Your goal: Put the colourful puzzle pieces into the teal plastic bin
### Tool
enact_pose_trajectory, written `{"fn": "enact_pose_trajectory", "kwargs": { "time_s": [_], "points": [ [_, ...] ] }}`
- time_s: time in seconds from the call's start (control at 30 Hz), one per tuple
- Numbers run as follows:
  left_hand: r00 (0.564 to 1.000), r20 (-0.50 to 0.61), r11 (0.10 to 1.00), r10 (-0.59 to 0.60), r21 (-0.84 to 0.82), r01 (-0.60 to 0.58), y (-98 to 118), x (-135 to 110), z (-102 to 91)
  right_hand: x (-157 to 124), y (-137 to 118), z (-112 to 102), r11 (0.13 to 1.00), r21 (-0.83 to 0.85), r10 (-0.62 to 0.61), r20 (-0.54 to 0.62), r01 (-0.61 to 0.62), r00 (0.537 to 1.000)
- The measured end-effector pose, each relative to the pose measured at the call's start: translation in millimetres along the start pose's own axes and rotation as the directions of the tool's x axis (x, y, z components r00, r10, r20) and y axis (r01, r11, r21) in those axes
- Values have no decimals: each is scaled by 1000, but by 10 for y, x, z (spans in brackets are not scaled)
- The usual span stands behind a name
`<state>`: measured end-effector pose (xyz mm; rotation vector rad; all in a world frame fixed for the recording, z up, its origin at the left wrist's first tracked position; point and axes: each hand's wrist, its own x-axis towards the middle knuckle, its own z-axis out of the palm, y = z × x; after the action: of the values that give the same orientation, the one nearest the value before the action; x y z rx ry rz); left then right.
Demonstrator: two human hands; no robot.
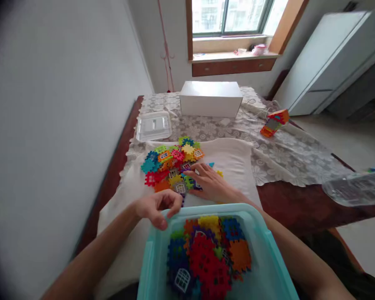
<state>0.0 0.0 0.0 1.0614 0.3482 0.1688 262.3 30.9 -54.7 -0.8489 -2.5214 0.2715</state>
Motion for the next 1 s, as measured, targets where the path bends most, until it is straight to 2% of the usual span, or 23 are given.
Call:
{"fn": "enact_pose_trajectory", "kwargs": {
  "time_s": [0.27, 0.63, 1.0],
  "points": [
    [1000, -12, 1000, -22, 10, 22, 10, -27, 15, 37, 38, 58, 999, 5, -32, 38, 32, 999],
    [999, -45, 1000, -28, 6, 28, 4, -26, 18, 91, -8, 118, 999, -24, 35, -52, -36, 998],
    [1000, -24, 1000, -9, -2, 9, -4, -20, 3, 83, -82, 106, 977, -196, 81, -33, -86, 996]
  ]
}}
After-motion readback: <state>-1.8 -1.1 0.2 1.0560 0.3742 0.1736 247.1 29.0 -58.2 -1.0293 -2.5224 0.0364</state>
